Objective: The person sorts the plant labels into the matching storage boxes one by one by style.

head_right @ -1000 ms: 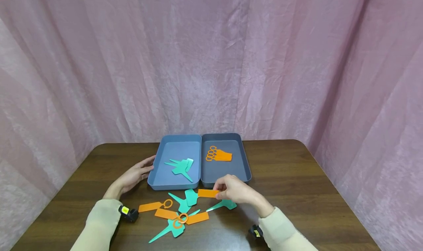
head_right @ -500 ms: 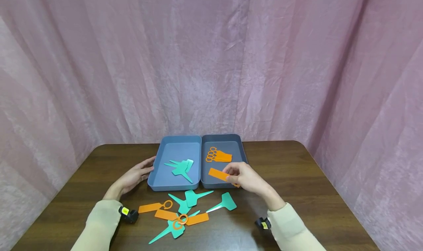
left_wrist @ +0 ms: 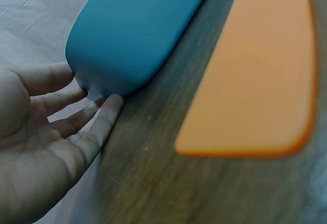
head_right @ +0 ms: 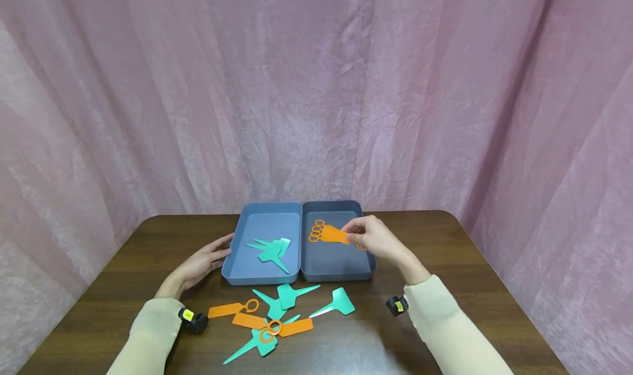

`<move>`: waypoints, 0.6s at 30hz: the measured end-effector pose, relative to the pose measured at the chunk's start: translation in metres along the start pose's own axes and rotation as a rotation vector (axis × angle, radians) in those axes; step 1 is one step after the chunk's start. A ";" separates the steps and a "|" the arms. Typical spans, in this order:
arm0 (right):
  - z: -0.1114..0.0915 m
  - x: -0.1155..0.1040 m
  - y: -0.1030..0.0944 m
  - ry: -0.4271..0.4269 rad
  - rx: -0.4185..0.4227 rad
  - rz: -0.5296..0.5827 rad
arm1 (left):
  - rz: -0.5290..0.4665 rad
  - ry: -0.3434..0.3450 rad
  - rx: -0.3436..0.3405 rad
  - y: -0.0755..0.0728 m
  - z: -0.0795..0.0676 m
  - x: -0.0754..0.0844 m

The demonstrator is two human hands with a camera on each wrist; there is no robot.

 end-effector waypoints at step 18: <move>0.063 0.007 -0.017 0.092 -0.029 -0.082 | 0.005 -0.001 0.011 -0.001 -0.002 0.000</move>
Point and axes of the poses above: each hand's wrist, its own z-axis towards the middle knuckle, its own y-axis out of the palm, x = y × z, the point moved 7 cm from there along z, towards the middle knuckle, and after that the axes turned 11 degrees about -z, right-handed, at the moved point
